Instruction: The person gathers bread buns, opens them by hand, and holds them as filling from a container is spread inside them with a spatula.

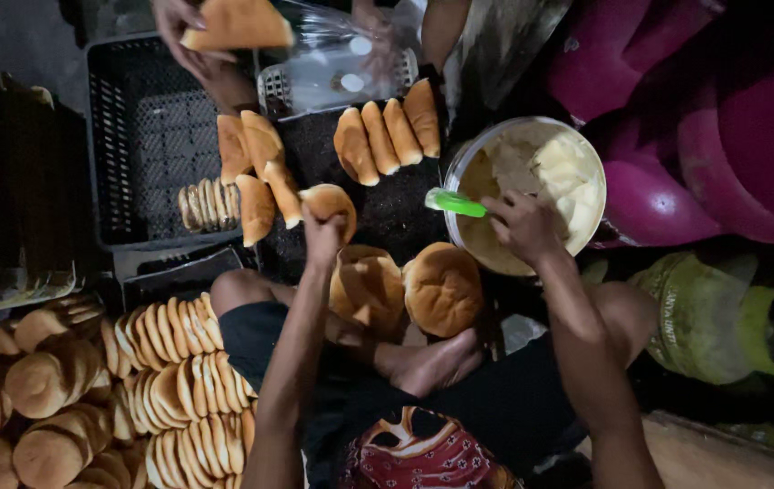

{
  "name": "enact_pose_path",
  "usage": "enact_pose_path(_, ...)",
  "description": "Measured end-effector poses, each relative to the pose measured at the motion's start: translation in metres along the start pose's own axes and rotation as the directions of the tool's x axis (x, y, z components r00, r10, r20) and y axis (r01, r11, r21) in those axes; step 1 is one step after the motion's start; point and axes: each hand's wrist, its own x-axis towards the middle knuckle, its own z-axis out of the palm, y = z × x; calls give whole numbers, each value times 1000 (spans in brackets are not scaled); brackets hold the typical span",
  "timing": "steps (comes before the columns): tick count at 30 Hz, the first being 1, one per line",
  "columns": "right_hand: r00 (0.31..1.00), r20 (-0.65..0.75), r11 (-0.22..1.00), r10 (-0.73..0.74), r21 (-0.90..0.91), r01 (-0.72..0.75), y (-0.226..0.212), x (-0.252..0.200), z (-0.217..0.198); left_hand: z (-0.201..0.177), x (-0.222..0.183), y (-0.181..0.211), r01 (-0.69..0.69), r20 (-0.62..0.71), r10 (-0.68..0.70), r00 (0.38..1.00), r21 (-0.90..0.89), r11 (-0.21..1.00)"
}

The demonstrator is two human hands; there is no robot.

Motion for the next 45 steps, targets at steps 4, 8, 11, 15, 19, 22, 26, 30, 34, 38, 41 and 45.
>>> enact_pose_path(4, 998, 24, 977, 63, 200, -67, 15, -4, 17, 11, 19, -30, -203, 215, -27, 976, 951, 235)
enact_pose_path(8, 993, 57, 992, 98, 78, -103, 18, -2, 4, 9, 30, -62, -262, 223, 151, 963, 907, 329)
enact_pose_path(11, 978, 109, 984, 175, -25, -174, 24, 0, -15, -8, 42, -72, -240, 195, 143, 970, 850, 468)
enact_pose_path(15, 974, 43, 966, 223, 127, -227, 35, 2, -37, -32, 85, -60, 162, 43, -168, 985, 123, 979)
enact_pose_path(19, 945, 61, 939, 322, 107, -327, 47, -4, -38, -12, 126, -31, 73, -4, -74, 997, 207, 976)
enact_pose_path(22, 785, 339, 824, 518, 47, -564, 71, -1, -5, 20, 115, 7, -112, 66, 91, 994, 649, 753)
enact_pose_path(26, 727, 461, 843, 510, -98, -529, 109, -14, 83, 49, 5, 31, -421, 311, 300, 902, 789, 448)
enact_pose_path(30, 763, 457, 887, 457, -163, -433, 125, -33, 160, 46, -115, 11, -453, 447, -78, 891, 885, -103)
enact_pose_path(34, 750, 533, 920, 393, -240, -311, 115, -37, 186, 26, -169, 5, -545, 603, 220, 767, 793, -272)
enact_pose_path(38, 710, 624, 941, 327, -143, -308, 129, -29, 161, 27, -164, 11, -573, 613, 390, 687, 787, -228)
enact_pose_path(41, 669, 677, 937, 306, -89, -338, 137, -32, 108, 15, -149, 21, -629, 678, 221, 701, 734, -255)
enact_pose_path(45, 572, 724, 875, 385, -88, -477, 89, -19, 13, -19, -104, 43, -399, 582, -108, 806, 669, 627)
